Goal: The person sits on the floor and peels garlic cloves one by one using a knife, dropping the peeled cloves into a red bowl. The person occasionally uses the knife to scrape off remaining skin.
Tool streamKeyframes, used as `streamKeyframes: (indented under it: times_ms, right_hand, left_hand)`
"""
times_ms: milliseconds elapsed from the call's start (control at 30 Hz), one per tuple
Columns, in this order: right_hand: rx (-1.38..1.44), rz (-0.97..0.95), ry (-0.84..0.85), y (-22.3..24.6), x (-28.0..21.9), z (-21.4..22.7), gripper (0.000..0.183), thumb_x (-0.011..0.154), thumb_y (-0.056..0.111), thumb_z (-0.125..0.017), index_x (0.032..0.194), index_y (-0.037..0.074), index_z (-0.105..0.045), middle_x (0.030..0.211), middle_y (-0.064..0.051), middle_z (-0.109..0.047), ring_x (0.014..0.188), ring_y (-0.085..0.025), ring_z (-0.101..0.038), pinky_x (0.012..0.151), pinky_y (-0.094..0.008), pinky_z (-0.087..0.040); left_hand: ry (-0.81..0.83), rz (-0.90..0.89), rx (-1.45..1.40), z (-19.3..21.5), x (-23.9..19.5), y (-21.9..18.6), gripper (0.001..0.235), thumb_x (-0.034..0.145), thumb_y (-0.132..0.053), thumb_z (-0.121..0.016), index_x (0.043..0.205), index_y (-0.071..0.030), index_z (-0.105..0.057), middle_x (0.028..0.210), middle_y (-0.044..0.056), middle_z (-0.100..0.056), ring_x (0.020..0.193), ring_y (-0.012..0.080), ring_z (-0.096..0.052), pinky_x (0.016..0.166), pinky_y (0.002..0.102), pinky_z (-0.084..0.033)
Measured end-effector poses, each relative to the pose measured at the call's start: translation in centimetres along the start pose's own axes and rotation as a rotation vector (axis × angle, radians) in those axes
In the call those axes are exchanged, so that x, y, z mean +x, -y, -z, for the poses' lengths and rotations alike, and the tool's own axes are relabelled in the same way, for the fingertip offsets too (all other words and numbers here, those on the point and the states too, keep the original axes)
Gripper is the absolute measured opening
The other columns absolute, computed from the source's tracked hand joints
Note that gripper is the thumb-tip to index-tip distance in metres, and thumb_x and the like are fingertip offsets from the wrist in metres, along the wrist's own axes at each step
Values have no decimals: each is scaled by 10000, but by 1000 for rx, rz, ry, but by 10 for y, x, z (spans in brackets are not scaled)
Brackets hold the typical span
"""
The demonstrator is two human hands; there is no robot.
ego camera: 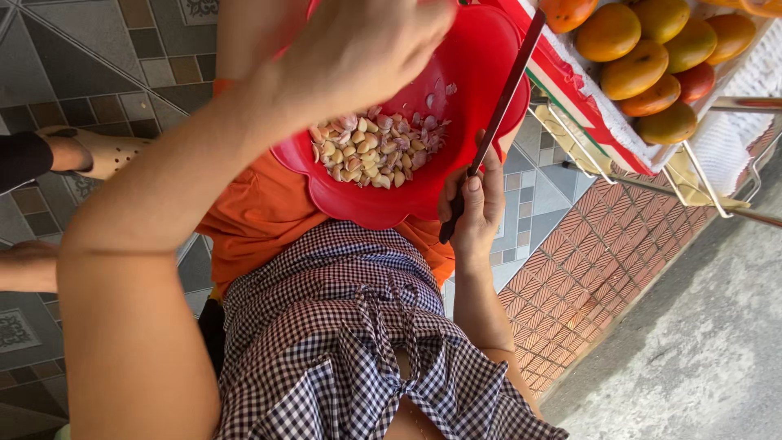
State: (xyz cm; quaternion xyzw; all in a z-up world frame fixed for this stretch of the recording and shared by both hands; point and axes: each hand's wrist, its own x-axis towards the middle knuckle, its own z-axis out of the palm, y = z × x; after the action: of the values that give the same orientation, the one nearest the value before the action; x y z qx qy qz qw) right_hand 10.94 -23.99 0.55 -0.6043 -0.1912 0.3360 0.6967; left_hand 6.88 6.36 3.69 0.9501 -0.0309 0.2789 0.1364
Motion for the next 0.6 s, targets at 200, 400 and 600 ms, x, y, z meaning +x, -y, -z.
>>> streamKeyframes:
  times_ms: [200, 400, 600]
  right_hand:
    - [20, 38, 24, -3, 6, -4, 597, 1136, 326, -529, 1626, 48, -330, 801, -35, -494, 558, -88, -425, 506, -228, -361]
    - [-43, 47, 70, -1, 0, -9, 612, 1126, 341, -525, 1627, 54, -320, 795, -32, -492, 546, -87, -441, 500, -220, -367]
    - [-22, 30, 59, -4, -6, -6, 601, 1127, 322, -520, 1623, 49, -317, 801, -30, -495, 537, -82, -436, 497, -214, -370]
  left_hand:
    - [216, 125, 33, -34, -81, -46, 133, 803, -34, -771, 905, 14, -699, 1258, 222, -671, 839, 206, -660, 637, 296, -580]
    - [677, 236, 24, -83, -102, -47, 120, 846, -72, -699, 942, -2, -718, 955, 136, -732, 975, 323, -664, 779, 427, -600]
    - [717, 270, -308, -82, -103, -30, 134, 906, -83, -653, 1016, -32, -709, 950, 133, -715, 945, 292, -684, 873, 455, -564]
